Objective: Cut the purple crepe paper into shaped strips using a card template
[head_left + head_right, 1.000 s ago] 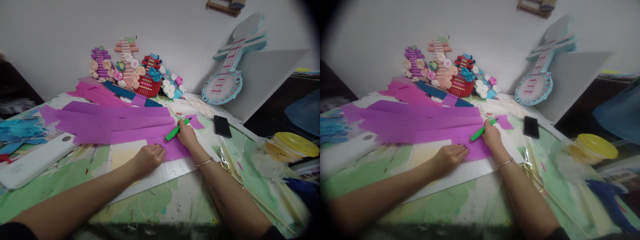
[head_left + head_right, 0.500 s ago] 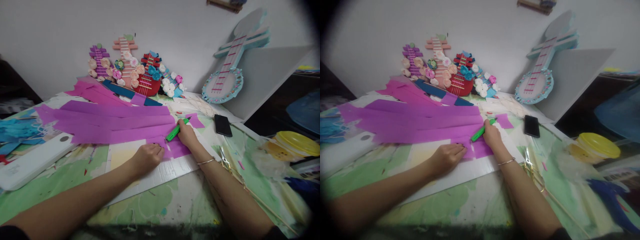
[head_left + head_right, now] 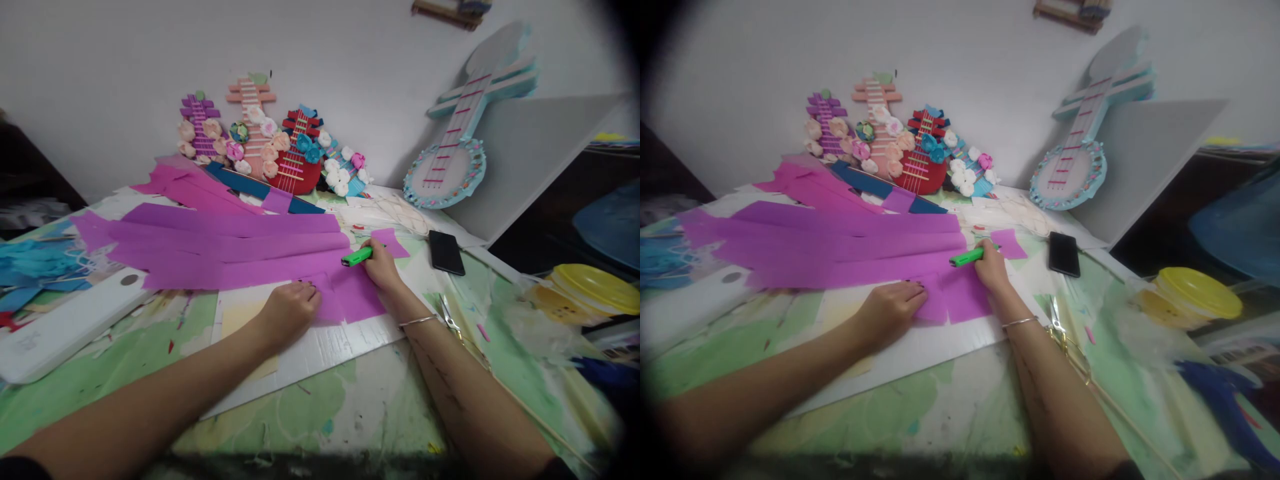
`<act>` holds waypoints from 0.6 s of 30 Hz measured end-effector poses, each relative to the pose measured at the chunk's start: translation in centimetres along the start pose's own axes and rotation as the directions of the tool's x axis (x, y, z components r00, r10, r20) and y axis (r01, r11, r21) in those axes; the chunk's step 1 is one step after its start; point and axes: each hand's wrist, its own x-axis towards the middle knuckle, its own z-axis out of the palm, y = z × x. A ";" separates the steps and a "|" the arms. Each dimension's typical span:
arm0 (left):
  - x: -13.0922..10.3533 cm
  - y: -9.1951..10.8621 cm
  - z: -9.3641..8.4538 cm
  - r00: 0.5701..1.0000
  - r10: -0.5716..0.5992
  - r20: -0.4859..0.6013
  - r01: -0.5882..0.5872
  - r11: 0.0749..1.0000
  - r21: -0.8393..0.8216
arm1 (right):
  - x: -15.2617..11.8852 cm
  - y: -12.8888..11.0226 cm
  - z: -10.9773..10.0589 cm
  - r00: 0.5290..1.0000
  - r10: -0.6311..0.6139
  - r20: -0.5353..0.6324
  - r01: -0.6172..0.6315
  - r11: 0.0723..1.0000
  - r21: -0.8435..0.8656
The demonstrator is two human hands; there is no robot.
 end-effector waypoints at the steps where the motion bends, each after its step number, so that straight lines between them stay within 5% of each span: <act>1: 0.0 -0.1 0.0 1.000 -0.008 0.000 0.008 1.000 -0.014 | 0.0 0.0 0.0 1.000 -0.008 0.002 0.008 1.000 0.006; 9: -0.4 -0.9 0.0 0.982 -0.189 0.003 0.186 0.959 -0.214 | -0.2 -0.4 0.1 0.999 -0.043 0.029 0.043 0.999 0.009; 18: 0.5 -2.8 -1.0 0.890 -0.450 0.077 0.429 0.766 -0.478 | -0.3 -0.6 0.2 0.998 -0.041 0.050 0.041 0.999 -0.010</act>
